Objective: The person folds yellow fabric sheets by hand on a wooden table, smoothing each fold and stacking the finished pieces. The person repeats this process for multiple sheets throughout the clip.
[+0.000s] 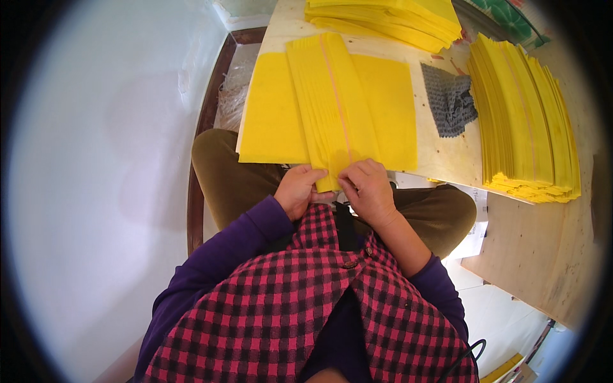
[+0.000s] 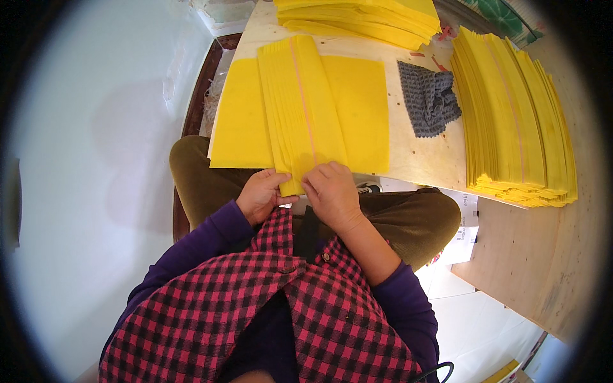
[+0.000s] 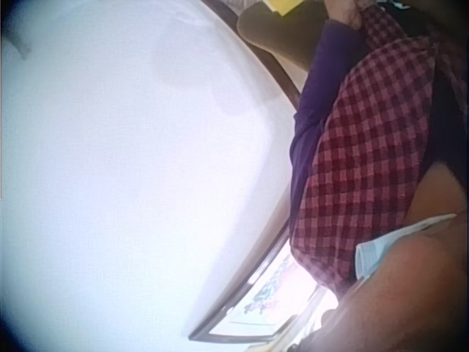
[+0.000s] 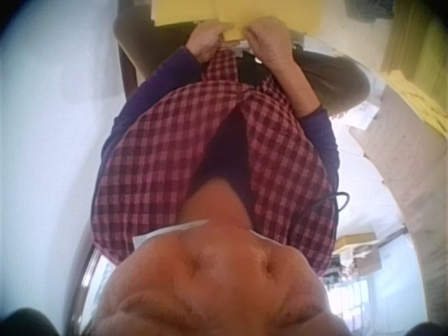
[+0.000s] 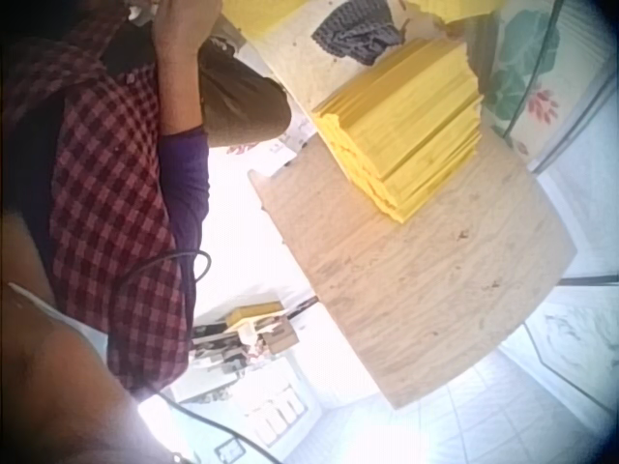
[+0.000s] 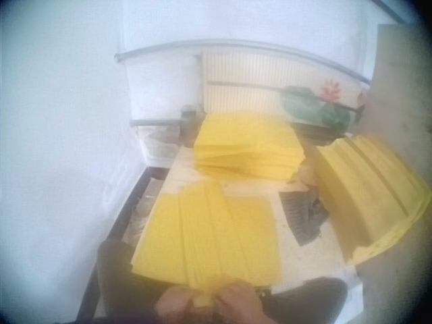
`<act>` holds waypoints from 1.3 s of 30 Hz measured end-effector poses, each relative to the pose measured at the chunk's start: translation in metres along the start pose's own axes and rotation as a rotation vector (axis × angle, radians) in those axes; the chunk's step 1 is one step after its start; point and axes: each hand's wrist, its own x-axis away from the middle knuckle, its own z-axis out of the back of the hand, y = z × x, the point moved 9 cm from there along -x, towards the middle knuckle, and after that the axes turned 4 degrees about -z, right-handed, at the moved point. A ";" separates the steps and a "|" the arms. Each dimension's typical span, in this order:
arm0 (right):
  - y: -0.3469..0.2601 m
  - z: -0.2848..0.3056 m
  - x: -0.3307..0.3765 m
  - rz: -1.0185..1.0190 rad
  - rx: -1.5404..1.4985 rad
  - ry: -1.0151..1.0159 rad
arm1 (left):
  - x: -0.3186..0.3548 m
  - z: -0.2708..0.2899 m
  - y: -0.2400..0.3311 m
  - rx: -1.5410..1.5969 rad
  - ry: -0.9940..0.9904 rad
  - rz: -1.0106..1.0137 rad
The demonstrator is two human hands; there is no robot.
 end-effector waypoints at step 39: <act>0.088 -0.065 0.077 -1.162 -1.533 0.006 | 0.002 -0.004 0.001 -0.052 -0.015 0.023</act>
